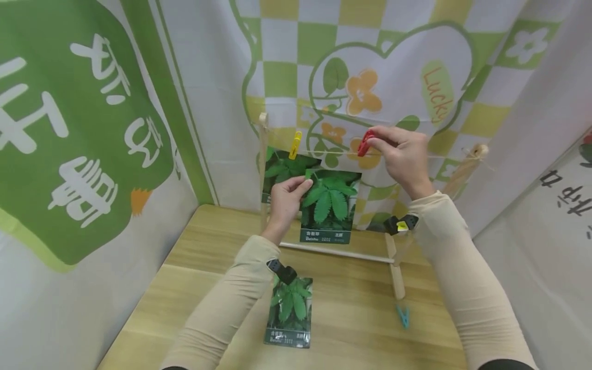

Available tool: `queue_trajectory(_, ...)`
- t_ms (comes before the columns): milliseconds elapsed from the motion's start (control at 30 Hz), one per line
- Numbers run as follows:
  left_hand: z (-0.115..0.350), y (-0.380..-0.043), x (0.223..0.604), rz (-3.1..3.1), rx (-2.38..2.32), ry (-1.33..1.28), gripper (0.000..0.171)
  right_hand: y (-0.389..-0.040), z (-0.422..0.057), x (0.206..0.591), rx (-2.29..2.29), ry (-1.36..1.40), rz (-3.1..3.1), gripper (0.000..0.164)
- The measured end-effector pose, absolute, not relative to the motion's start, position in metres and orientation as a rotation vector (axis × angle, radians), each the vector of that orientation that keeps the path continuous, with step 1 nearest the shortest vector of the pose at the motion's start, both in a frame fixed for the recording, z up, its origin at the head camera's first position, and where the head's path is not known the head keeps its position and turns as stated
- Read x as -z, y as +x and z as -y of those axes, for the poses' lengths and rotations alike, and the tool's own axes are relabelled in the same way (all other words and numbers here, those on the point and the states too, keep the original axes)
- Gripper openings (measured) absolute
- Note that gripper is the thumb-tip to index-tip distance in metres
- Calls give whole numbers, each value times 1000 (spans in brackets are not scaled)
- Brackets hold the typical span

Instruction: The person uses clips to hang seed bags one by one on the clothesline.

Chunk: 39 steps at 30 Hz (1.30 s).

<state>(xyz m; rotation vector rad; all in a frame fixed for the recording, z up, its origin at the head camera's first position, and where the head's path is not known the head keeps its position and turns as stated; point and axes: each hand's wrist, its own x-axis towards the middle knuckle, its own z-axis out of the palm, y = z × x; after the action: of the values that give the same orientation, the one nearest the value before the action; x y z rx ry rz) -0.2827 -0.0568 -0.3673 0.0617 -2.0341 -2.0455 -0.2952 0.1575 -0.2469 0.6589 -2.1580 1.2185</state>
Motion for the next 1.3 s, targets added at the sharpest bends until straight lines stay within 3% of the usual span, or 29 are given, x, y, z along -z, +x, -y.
queue_trajectory(667,41,-271,380,2053,2129,68,30,-289,-144,269,-1187,571,2383,20)
queue_trajectory(1300,28,-293,350,2014,2097,-29,32,-301,-145,251,-1193,560,2390,20)
